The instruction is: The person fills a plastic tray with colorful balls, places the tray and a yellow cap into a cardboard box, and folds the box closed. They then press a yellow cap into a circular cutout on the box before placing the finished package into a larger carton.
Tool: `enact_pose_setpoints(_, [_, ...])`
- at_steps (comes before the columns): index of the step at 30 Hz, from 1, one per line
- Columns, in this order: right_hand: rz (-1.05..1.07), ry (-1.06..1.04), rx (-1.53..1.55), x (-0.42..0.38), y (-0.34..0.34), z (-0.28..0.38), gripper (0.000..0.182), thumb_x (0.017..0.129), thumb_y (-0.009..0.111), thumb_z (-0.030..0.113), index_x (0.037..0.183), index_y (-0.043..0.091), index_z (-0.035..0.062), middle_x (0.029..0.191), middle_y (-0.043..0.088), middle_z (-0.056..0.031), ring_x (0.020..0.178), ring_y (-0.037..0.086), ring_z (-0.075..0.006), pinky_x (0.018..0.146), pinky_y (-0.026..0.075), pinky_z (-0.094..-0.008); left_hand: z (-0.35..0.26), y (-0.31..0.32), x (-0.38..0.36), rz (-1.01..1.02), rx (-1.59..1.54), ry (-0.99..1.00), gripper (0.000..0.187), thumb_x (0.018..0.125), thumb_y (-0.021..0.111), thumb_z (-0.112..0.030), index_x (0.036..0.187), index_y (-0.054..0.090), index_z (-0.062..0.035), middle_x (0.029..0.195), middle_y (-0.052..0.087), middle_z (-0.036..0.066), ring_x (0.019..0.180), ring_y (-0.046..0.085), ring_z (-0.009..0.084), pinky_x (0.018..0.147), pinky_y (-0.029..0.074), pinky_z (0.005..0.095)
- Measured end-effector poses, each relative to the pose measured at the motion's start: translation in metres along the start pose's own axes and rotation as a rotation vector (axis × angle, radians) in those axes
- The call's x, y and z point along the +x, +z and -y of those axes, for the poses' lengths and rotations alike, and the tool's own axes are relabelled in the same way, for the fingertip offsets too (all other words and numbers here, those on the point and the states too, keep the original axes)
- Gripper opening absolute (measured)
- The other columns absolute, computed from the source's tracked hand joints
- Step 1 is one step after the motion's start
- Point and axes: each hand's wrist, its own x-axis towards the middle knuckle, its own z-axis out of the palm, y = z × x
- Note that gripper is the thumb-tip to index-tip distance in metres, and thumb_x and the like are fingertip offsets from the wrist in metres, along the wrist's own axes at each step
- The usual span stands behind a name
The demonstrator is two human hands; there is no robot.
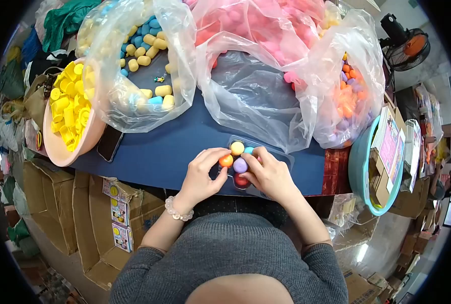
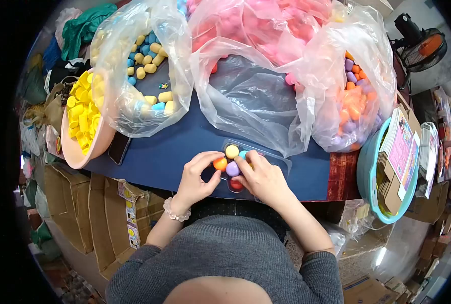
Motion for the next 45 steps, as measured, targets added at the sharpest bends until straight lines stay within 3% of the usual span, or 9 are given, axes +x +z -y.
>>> enact_pose_setpoints(11, [-0.339, 0.114, 0.136, -0.024, -0.029, 0.006, 0.019, 0.081, 0.069, 0.003, 0.100, 0.068, 0.0035, 0.086, 0.061, -0.0134, 0.068, 0.063, -0.0276, 0.056, 0.048, -0.0336, 0.008, -0.035, -0.019, -0.103, -0.103, -0.143, 0.047, 0.084, 0.075, -0.016, 0.126, 0.061, -0.0006, 0.117, 0.067, 0.019, 0.104, 0.068, 0.0266, 0.085, 0.056, 0.0360])
enact_pose_setpoints(15, [-0.463, 0.168, 0.199, -0.040, -0.036, 0.008, 0.010, 0.086, 0.065, 0.003, 0.095, 0.067, -0.0003, 0.081, 0.060, -0.0124, 0.062, 0.057, -0.0223, 0.052, 0.041, -0.0302, 0.006, -0.184, 0.000, -0.741, 0.370, -0.274, 0.024, 0.083, 0.070, -0.009, 0.105, 0.068, 0.0006, 0.097, 0.072, 0.017, 0.083, 0.071, 0.0278, 0.074, 0.056, 0.0353])
enact_pose_setpoints(17, [-0.548, 0.101, 0.187, -0.045, -0.033, 0.000, 0.009, 0.087, 0.063, 0.002, 0.094, 0.067, -0.0009, 0.079, 0.060, -0.0121, 0.060, 0.056, -0.0199, 0.051, 0.040, -0.0285, 0.072, -0.277, -0.002, -0.647, 0.869, -0.258, 0.031, 0.084, 0.070, -0.019, 0.109, 0.067, -0.0002, 0.105, 0.069, 0.022, 0.099, 0.066, 0.0374, 0.086, 0.053, 0.0416])
enact_pose_setpoints(23, [-0.497, 0.103, 0.145, -0.041, -0.040, 0.010, 0.008, 0.086, 0.064, 0.000, 0.093, 0.068, -0.0010, 0.078, 0.061, -0.0104, 0.052, 0.053, -0.0136, 0.047, 0.038, -0.0247, 0.144, -0.367, 0.028, -0.025, 0.895, -0.730, 0.050, 0.068, 0.084, -0.034, 0.106, 0.071, -0.0047, 0.103, 0.071, 0.019, 0.096, 0.068, 0.0315, 0.089, 0.052, 0.0378])
enact_pose_setpoints(29, [-0.483, 0.131, 0.184, -0.042, -0.039, 0.014, 0.007, 0.085, 0.065, -0.001, 0.091, 0.068, -0.0008, 0.078, 0.062, -0.0093, 0.050, 0.052, -0.0130, 0.046, 0.038, -0.0249, 0.144, -0.413, 0.008, -0.279, 1.244, -0.646, 0.054, 0.063, 0.088, -0.037, 0.095, 0.071, 0.0025, 0.106, 0.070, 0.021, 0.090, 0.068, 0.0329, 0.081, 0.054, 0.0373])
enact_pose_setpoints(34, [-0.449, 0.109, 0.169, -0.039, -0.041, 0.014, 0.009, 0.081, 0.067, -0.003, 0.090, 0.069, 0.0000, 0.076, 0.063, -0.0097, 0.052, 0.055, -0.0165, 0.048, 0.042, -0.0261, 0.155, -0.398, 0.002, -0.226, 1.062, -0.904, 0.054, 0.071, 0.082, -0.034, 0.107, 0.067, 0.0035, 0.129, 0.061, 0.019, 0.103, 0.066, 0.0321, 0.092, 0.050, 0.0369])
enact_pose_setpoints(38, [-0.441, 0.019, 0.273, -0.029, -0.041, 0.027, 0.021, 0.075, 0.073, -0.001, 0.096, 0.070, 0.0027, 0.082, 0.067, -0.0099, 0.057, 0.060, -0.0190, 0.052, 0.047, -0.0284, 0.072, -0.357, 0.002, -0.574, 0.643, -0.221, 0.045, 0.072, 0.081, -0.013, 0.109, 0.063, 0.0032, 0.106, 0.069, 0.016, 0.098, 0.069, 0.0256, 0.085, 0.053, 0.0332])
enact_pose_setpoints(42, [-0.311, -0.169, 0.416, 0.006, -0.046, 0.061, 0.079, 0.069, 0.089, 0.023, 0.136, 0.052, 0.0031, 0.119, 0.060, -0.0160, 0.084, 0.065, -0.0216, 0.065, 0.056, -0.0297, -0.064, -0.187, 0.006, 0.013, 0.248, -0.086, 0.042, 0.067, 0.083, -0.006, 0.102, 0.061, -0.0010, 0.098, 0.071, 0.009, 0.091, 0.068, 0.0157, 0.081, 0.054, 0.0317])
enact_pose_setpoints(45, [-0.118, -0.237, 0.597, 0.001, -0.049, 0.069, 0.070, 0.075, 0.085, 0.020, 0.135, 0.053, 0.0023, 0.122, 0.058, -0.0161, 0.097, 0.066, -0.0284, 0.077, 0.057, -0.0339, -0.098, -0.100, -0.001, 0.336, 0.081, 0.150, 0.051, 0.064, 0.087, -0.011, 0.108, 0.064, -0.0017, 0.106, 0.071, 0.014, 0.099, 0.069, 0.0284, 0.087, 0.055, 0.0354])
